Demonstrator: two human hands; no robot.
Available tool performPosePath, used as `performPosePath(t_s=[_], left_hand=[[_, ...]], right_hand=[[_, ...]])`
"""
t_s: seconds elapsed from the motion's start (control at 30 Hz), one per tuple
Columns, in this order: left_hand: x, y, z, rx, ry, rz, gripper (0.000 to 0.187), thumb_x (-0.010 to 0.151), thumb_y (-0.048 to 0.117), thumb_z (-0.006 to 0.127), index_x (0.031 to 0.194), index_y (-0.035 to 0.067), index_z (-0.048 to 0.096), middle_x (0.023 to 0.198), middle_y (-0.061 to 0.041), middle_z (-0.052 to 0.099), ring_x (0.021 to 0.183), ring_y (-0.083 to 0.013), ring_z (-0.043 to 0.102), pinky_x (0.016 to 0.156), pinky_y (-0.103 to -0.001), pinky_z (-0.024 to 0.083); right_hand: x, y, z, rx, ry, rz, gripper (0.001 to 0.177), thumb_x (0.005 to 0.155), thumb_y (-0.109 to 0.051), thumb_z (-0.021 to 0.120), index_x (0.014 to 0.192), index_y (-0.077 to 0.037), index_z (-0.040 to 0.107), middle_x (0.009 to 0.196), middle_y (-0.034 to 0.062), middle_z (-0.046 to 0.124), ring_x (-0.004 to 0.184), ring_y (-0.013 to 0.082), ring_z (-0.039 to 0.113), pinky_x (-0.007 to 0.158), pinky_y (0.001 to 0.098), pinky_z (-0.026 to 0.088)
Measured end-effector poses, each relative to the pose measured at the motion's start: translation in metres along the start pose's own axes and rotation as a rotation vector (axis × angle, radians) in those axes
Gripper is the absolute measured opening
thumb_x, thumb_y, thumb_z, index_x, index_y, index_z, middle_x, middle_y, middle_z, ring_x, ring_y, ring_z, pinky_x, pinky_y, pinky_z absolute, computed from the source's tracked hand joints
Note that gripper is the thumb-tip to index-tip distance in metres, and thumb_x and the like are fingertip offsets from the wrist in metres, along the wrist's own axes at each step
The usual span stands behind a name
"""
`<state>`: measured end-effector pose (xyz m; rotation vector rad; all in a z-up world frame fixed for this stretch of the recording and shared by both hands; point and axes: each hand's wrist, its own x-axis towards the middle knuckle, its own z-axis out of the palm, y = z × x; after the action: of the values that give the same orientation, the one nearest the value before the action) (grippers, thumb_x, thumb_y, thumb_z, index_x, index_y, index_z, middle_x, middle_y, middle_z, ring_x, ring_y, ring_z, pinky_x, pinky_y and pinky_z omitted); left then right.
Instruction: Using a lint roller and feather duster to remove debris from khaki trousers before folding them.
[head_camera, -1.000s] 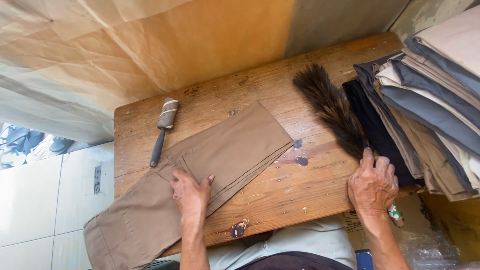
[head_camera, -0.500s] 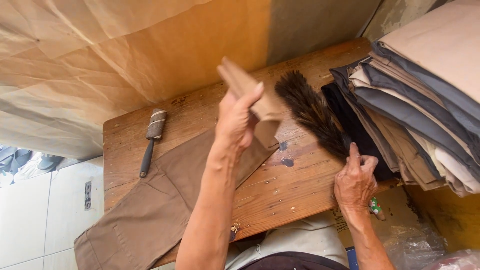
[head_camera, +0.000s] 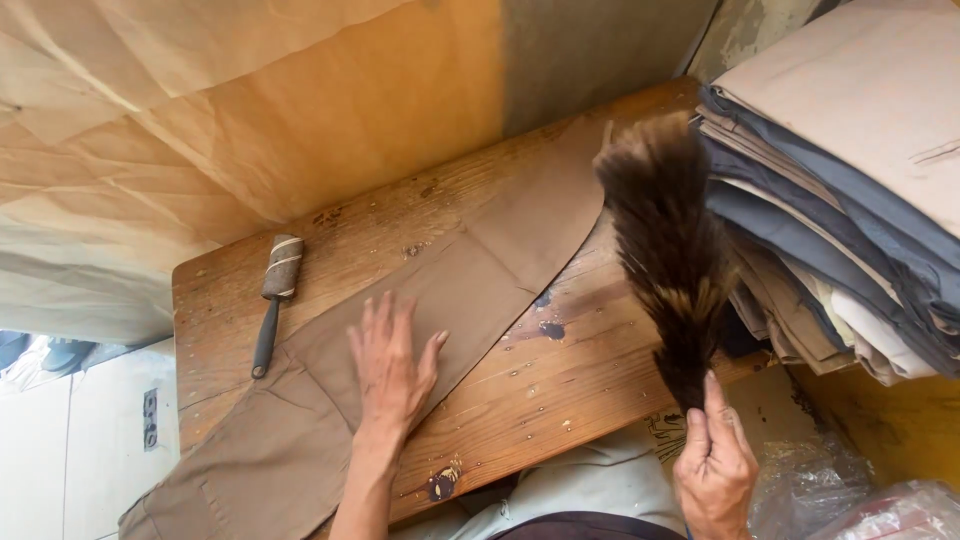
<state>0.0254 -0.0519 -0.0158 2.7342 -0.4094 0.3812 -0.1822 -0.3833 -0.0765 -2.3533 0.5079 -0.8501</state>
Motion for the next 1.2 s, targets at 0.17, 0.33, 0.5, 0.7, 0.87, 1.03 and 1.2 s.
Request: performPosePath(t_s=[0.17, 0.33, 0.5, 0.7, 0.87, 1.03, 1.2], left_hand=[[-0.038, -0.022, -0.017, 0.201, -0.299, -0.356, 0.105, 0.077, 0.087, 0.05, 0.161, 0.029, 0.026, 0.172, -0.017, 0.008, 0.156, -0.0461, 0.004, 0.112, -0.08, 0.006], [-0.048, -0.024, -0.011, 0.289, -0.376, -0.402, 0.094, 0.079, 0.086, 0.043, 0.137, 0.015, 0.058, 0.174, -0.015, 0.011, 0.16, -0.0452, 0.005, 0.117, -0.079, 0.004], [-0.055, -0.033, 0.002, 0.312, -0.219, -0.349, 0.106, 0.078, 0.093, 0.037, 0.162, 0.029, 0.024, 0.171, -0.015, 0.014, 0.156, -0.0435, 0.01, 0.112, -0.079, 0.008], [-0.058, -0.04, 0.009, 0.332, -0.2, -0.336, 0.106, 0.078, 0.093, 0.038, 0.162, 0.031, 0.024, 0.171, -0.014, 0.014, 0.155, -0.0431, 0.012, 0.111, -0.08, 0.006], [-0.054, -0.034, 0.003, 0.301, -0.235, -0.357, 0.106, 0.078, 0.094, 0.037, 0.162, 0.03, 0.022, 0.171, -0.014, 0.012, 0.156, -0.0427, 0.008, 0.112, -0.08, 0.004], [-0.052, -0.033, -0.001, 0.26, -0.29, -0.409, 0.107, 0.078, 0.092, 0.04, 0.163, 0.03, 0.018, 0.172, -0.013, 0.005, 0.157, -0.0405, 0.003, 0.113, -0.078, 0.001], [-0.058, -0.039, -0.005, -0.012, -0.102, -0.385, 0.108, 0.086, 0.075, 0.043, 0.166, 0.012, 0.005, 0.172, -0.02, 0.003, 0.159, -0.0378, 0.002, 0.117, -0.072, -0.006]], right_hand=[[0.026, -0.059, 0.02, 0.094, -0.283, -0.336, 0.061, 0.099, 0.003, 0.045, 0.156, -0.019, 0.042, 0.094, 0.0064, 0.058, 0.045, 0.0108, 0.041, 0.039, 0.0218, 0.053], [0.08, -0.062, 0.059, -0.223, -0.574, -0.848, 0.073, 0.098, 0.013, 0.037, 0.161, -0.023, 0.032, 0.08, 0.0028, 0.042, 0.056, 0.0154, 0.048, 0.041, 0.0297, 0.055], [0.176, -0.091, 0.055, -0.505, -0.749, 0.197, 0.074, 0.099, 0.0, 0.031, 0.168, -0.023, 0.015, 0.118, 0.029, 0.054, 0.098, 0.0546, 0.067, 0.087, 0.0613, 0.059], [0.123, -0.096, 0.064, -0.447, -0.971, -0.181, 0.091, 0.086, 0.009, 0.033, 0.162, -0.037, 0.017, 0.156, 0.0357, 0.027, 0.042, 0.018, 0.062, 0.035, 0.0297, 0.059], [0.168, -0.091, 0.051, -0.32, -0.66, 0.022, 0.079, 0.091, 0.016, 0.04, 0.165, -0.012, 0.029, 0.09, 0.0191, 0.06, 0.055, 0.0232, 0.061, 0.042, 0.031, 0.062], [0.12, -0.083, 0.073, -0.172, -0.865, -0.284, 0.068, 0.094, 0.001, 0.036, 0.157, -0.022, 0.041, 0.042, -0.0011, 0.052, 0.03, 0.0134, 0.042, 0.024, 0.0316, 0.037], [0.122, -0.057, 0.08, -0.184, -0.715, -0.26, 0.071, 0.092, 0.002, 0.04, 0.155, -0.031, 0.047, 0.066, 0.0039, 0.053, 0.046, 0.0202, 0.048, 0.042, 0.037, 0.053]])
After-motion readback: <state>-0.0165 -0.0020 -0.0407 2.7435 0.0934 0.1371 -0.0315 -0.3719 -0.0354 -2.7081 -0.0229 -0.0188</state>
